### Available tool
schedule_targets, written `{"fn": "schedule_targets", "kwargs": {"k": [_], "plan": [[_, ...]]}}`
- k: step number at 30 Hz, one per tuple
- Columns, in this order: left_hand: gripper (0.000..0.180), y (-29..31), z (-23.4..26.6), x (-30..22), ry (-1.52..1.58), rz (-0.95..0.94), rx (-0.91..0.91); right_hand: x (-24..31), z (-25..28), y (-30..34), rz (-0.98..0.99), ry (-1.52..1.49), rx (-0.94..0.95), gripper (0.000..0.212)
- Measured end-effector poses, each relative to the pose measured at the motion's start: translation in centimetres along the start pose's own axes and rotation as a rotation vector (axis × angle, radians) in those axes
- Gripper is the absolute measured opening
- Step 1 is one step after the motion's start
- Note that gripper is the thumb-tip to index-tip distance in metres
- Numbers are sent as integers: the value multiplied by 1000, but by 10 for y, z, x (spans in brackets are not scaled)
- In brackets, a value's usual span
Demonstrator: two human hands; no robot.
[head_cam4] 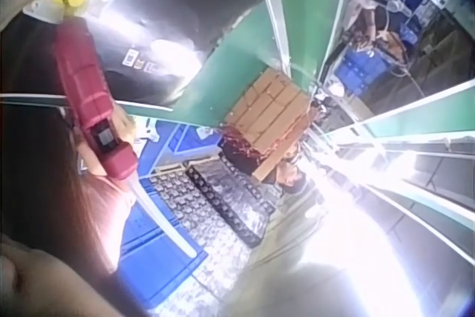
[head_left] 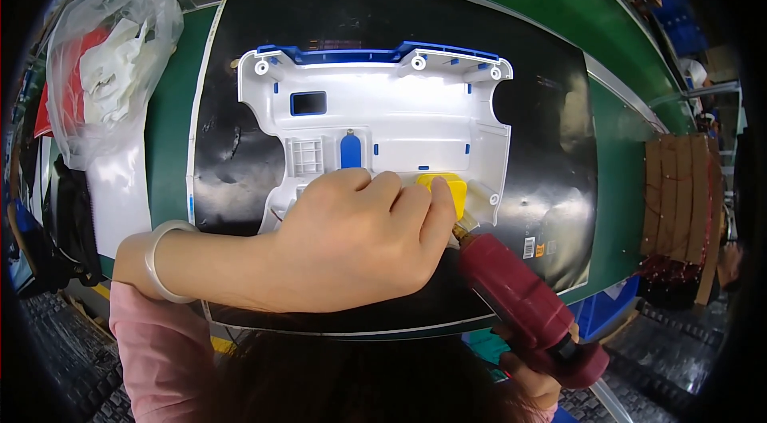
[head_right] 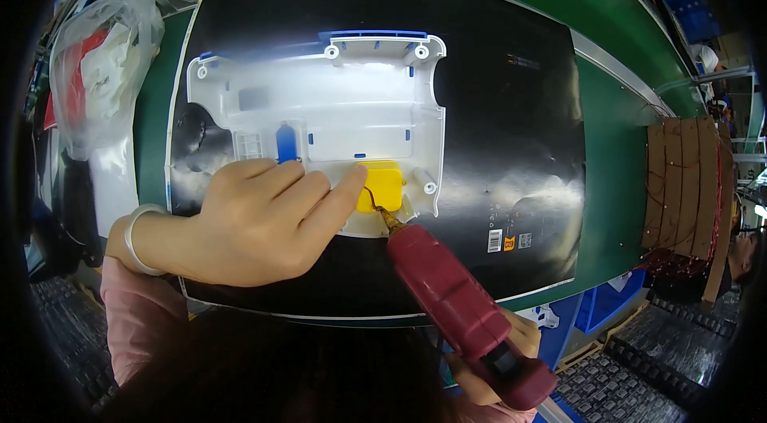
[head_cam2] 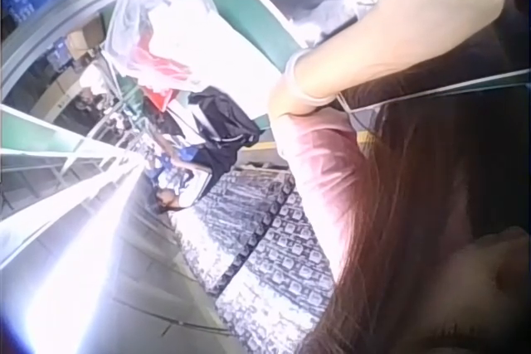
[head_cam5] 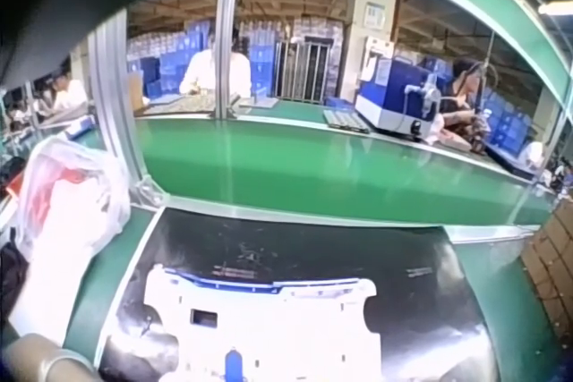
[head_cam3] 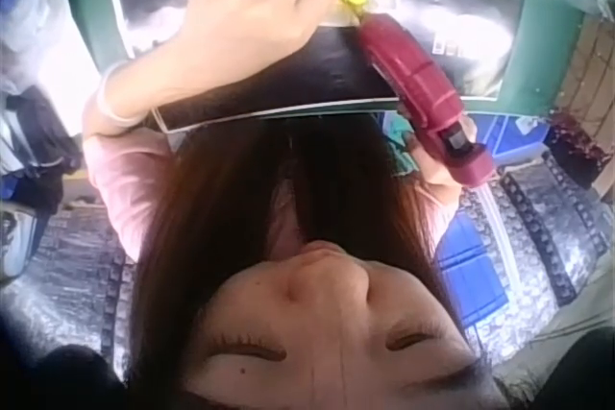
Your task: The person assembles electronic components by applying hot glue from a glue gun to an electronic housing.
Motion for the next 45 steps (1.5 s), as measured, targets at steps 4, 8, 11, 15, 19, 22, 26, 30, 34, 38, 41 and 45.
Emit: {"fn": "schedule_targets", "kwargs": {"k": [4,8,11,15,19,22,26,30,34,38,41,45], "plan": [[18,0,-3,3,-13,7,26,-6,-3,-2,-36,-62,49,41],[19,-2,-8,6,-10,15,111,-1,-5,-6,-26,-54,70,41],[20,-2,-7,7,-22,25,99,7,-9,-7,26,-13,104,40],[20,0,-4,9,-26,32,85,5,-11,-5,33,-41,106,41],[19,1,-5,10,-8,33,91,11,-13,-4,58,-20,107,40],[34,2,-15,10,32,36,281,12,-2,6,14,133,-16,38],[34,3,-17,8,26,24,313,6,-1,10,47,97,43,37],[32,3,-15,5,34,20,312,-4,-12,10,-79,-254,114,38],[31,2,-11,4,66,-5,300,4,-22,0,-105,-547,122,37],[28,0,9,5,179,-44,181,14,-15,3,-19,-647,18,38],[26,-4,36,-2,297,-104,-6,9,-12,-1,-111,-742,77,37],[19,0,52,-17,507,-182,67,15,-21,-14,-55,-1070,131,39]]}}
Point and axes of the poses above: each hand's wrist, its own y-axis away from the middle knuckle, its own z-axis out of the back of the hand, x = y × z, the point moved 10 cm from there along -y, towards the middle knuckle, and after that the axes turned 6 degrees about x, right-handed, at the moved point
